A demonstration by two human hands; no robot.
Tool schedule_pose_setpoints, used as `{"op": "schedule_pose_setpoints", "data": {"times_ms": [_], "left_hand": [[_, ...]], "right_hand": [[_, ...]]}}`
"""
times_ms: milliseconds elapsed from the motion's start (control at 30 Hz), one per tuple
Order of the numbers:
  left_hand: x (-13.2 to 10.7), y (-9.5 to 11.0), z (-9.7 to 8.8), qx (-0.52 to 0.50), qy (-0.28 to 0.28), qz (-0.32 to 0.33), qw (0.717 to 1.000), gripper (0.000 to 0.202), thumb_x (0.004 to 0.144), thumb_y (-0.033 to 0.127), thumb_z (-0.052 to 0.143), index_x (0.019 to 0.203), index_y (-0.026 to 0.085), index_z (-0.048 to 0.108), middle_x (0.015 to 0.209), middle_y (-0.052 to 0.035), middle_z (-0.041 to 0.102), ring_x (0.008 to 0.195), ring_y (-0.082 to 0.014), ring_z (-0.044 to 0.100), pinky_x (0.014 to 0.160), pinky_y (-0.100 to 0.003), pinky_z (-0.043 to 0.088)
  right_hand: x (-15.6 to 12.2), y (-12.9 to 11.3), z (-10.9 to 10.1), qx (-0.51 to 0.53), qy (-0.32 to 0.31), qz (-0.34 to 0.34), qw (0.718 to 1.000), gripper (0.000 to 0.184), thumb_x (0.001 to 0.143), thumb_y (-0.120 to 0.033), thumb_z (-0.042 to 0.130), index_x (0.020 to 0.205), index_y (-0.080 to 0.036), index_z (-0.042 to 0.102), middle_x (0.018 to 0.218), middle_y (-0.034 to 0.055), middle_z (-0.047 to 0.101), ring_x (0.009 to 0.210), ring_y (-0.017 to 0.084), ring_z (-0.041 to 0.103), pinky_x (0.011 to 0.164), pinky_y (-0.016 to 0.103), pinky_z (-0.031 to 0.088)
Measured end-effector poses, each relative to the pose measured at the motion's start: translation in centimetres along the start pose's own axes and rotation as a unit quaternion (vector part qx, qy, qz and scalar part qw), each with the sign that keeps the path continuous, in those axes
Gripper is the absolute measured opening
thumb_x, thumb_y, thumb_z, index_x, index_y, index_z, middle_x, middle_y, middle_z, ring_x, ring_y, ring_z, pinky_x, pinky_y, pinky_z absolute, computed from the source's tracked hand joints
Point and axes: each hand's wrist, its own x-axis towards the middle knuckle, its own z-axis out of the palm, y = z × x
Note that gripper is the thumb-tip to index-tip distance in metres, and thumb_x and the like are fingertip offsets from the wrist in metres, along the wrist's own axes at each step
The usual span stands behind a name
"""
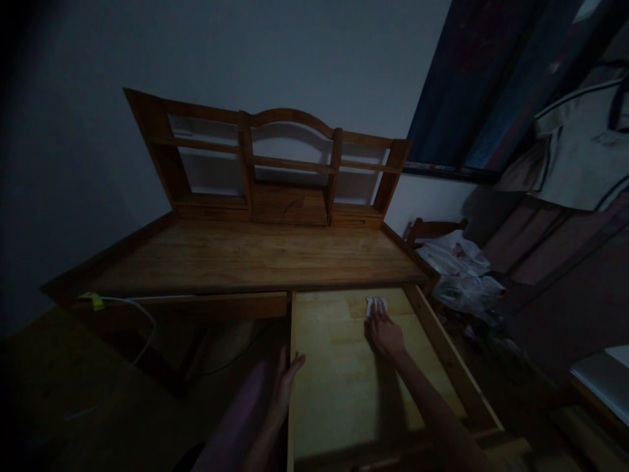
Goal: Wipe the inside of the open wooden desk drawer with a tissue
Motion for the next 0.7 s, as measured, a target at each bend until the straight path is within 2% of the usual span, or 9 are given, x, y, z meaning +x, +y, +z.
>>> {"op": "schedule_pose_setpoints", "data": {"times_ms": [133,267,367,433,533,700], "left_hand": [[-0.4,0.4,0.2,-0.021,-0.001,-0.006,1.0,0.068,0.075,0.042,0.073,0.135,0.018,0.052,0.121,-0.0135,0.071,0.105,-0.0307,0.07,0.087,-0.038,0.056],[-0.5,0.2,0.2,0.002,-0.01,0.004,1.0,0.065,0.08,0.045,0.068,0.137,0.019,0.052,0.123,-0.0134,0.069,0.106,-0.031,0.069,0.087,-0.039,0.055],[0.0,-0.7,0.0,0.027,0.007,0.013,1.0,0.065,0.082,0.043,0.067,0.14,0.021,0.05,0.129,-0.0132,0.066,0.112,-0.0313,0.066,0.091,-0.04,0.053],[0.6,-1.5,-0.3,0.032,0.014,0.017,0.999,0.067,0.079,0.041,0.07,0.14,0.022,0.049,0.135,-0.0127,0.063,0.12,-0.0307,0.061,0.098,-0.038,0.05],[1.2,-2.4,-0.8,0.032,0.019,0.016,0.999,0.069,0.079,0.042,0.072,0.141,0.022,0.048,0.139,-0.0118,0.06,0.127,-0.029,0.058,0.1,-0.034,0.049],[1.6,-3.3,-0.9,0.004,0.005,0.014,1.0,0.072,0.08,0.041,0.072,0.143,0.021,0.044,0.139,-0.013,0.061,0.123,-0.0291,0.061,0.098,-0.036,0.051]], "right_hand": [[3.3,-6.3,-0.5,0.046,0.003,-0.052,0.998,0.061,0.102,-0.028,0.027,0.16,-0.013,0.017,0.162,0.0117,0.032,0.151,0.025,0.022,0.115,0.044,0.041],[6.8,-13.0,-0.1,0.08,-0.033,-0.074,0.993,0.06,0.101,-0.03,0.029,0.157,-0.008,0.025,0.157,0.0173,0.038,0.15,0.03,0.026,0.114,0.051,0.04],[8.2,-17.5,0.3,0.093,-0.034,-0.111,0.989,0.06,0.101,-0.029,0.031,0.159,-0.013,0.022,0.157,0.0134,0.039,0.15,0.028,0.026,0.115,0.05,0.04],[8.6,-19.6,0.2,0.106,-0.028,-0.141,0.984,0.064,0.1,-0.027,0.034,0.16,-0.017,0.015,0.16,0.0104,0.035,0.151,0.026,0.023,0.114,0.049,0.041],[8.4,-20.6,-0.3,0.129,-0.025,-0.178,0.975,0.072,0.096,-0.021,0.039,0.161,-0.016,0.009,0.161,0.0112,0.029,0.151,0.026,0.024,0.111,0.048,0.045],[6.0,-18.2,-1.6,0.161,-0.052,-0.254,0.952,0.073,0.091,-0.018,0.044,0.16,-0.014,0.018,0.163,0.0121,0.024,0.151,0.023,0.023,0.116,0.042,0.038]]}}
